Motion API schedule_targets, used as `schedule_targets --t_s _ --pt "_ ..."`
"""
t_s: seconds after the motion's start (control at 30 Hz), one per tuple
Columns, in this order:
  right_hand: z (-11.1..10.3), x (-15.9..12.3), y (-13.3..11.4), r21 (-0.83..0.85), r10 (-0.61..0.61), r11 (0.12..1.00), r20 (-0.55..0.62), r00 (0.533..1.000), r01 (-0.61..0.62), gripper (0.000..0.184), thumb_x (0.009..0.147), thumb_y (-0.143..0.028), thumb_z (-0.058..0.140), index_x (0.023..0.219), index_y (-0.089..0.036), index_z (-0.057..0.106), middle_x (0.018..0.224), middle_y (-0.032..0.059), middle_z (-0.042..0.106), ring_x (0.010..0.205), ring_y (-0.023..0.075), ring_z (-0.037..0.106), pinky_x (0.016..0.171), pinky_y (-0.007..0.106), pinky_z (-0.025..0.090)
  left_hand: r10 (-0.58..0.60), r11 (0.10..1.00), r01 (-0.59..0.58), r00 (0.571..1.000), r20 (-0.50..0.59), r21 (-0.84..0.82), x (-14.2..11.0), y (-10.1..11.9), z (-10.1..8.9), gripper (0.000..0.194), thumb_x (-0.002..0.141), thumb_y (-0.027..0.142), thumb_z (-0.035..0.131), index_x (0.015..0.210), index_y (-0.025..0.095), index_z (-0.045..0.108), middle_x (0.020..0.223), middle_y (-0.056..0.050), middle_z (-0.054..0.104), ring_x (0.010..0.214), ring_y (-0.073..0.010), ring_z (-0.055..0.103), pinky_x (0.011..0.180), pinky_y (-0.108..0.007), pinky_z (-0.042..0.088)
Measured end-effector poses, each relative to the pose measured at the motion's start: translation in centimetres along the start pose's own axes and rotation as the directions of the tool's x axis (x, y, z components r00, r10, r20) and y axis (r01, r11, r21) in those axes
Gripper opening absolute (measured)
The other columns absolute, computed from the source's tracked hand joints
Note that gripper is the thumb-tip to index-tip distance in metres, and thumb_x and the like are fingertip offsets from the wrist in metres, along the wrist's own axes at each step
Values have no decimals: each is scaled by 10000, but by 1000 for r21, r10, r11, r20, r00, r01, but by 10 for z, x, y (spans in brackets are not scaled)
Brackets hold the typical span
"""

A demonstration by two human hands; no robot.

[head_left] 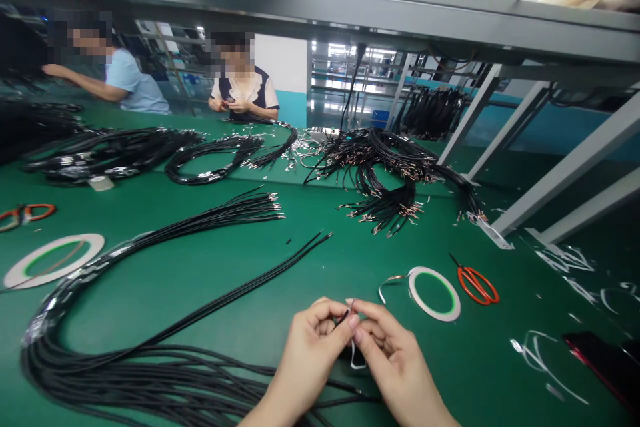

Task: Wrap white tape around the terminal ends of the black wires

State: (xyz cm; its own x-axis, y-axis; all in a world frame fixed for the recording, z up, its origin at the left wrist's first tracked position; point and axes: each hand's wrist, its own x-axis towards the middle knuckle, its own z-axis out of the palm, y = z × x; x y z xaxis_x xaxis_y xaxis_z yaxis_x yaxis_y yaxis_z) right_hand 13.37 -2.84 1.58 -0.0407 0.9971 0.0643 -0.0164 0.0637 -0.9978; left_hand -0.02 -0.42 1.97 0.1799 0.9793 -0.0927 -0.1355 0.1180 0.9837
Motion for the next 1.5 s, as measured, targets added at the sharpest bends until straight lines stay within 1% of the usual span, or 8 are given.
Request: schedule_targets --t_s 0.4,0.6,0.77,0.87,0.93,1.13,1.27,1.5 --pt "-13 2 -3 -199 -1 979 181 983 38 365 909 -335 501 1252 -224 557 682 9 597 614 158 534 600 264 438 -74 993 79 996 54 -90 1 -2 1 228 756 345 693 752 121 651 634 -14 637 555 -98 544 572 -211 424" --pt "-12 4 -8 -129 49 991 212 976 -21 576 908 -336 505 1438 -261 292 608 -57 464 552 126 421 546 235 362 -70 993 73 997 41 -92 1 -4 1 220 733 328 716 720 123 637 603 3 613 529 -88 524 544 -197 410" --pt "-9 3 -7 -20 121 993 188 975 -119 478 907 -386 511 1363 -266 428 755 -2 561 556 118 463 523 241 383 -29 996 32 999 35 -87 -2 0 1 187 791 325 659 762 141 657 684 -9 629 602 -112 566 601 -216 445" --pt "-6 3 -2 98 175 976 183 967 -195 480 895 -409 531 1352 -305 429 1088 81 593 487 71 477 473 235 394 56 996 -59 998 37 63 -4 3 1 211 850 315 586 774 148 691 745 -23 615 699 -137 583 686 -237 455" --pt "-4 4 2 189 186 957 178 966 -219 491 870 -417 572 1329 -285 458 1153 109 589 452 56 498 463 235 410 113 977 -115 993 20 177 -5 2 0 216 859 312 573 784 155 700 751 -24 592 711 -143 575 679 -240 451" --pt "-5 10 5 251 186 944 137 973 -216 371 822 -383 658 1115 -155 644 707 39 663 564 126 578 565 252 476 278 893 -261 961 7 367 -6 -3 -3 201 863 281 568 746 171 690 722 -20 555 676 -143 552 614 -236 439" --pt "-7 10 1 228 202 949 93 975 -219 302 828 -378 652 1037 -162 680 801 53 680 687 145 591 686 277 482 301 883 -283 954 12 374 -6 -2 -4 187 870 267 560 759 181 683 722 -15 555 674 -137 551 605 -226 435" --pt "-13 9 1 32 167 985 56 984 -169 242 832 -375 637 877 -143 690 731 42 657 645 145 549 608 255 434 288 836 -255 958 7 486 -6 -5 -4 213 869 299 551 738 173 662 702 -12 535 630 -134 527 564 -227 410"
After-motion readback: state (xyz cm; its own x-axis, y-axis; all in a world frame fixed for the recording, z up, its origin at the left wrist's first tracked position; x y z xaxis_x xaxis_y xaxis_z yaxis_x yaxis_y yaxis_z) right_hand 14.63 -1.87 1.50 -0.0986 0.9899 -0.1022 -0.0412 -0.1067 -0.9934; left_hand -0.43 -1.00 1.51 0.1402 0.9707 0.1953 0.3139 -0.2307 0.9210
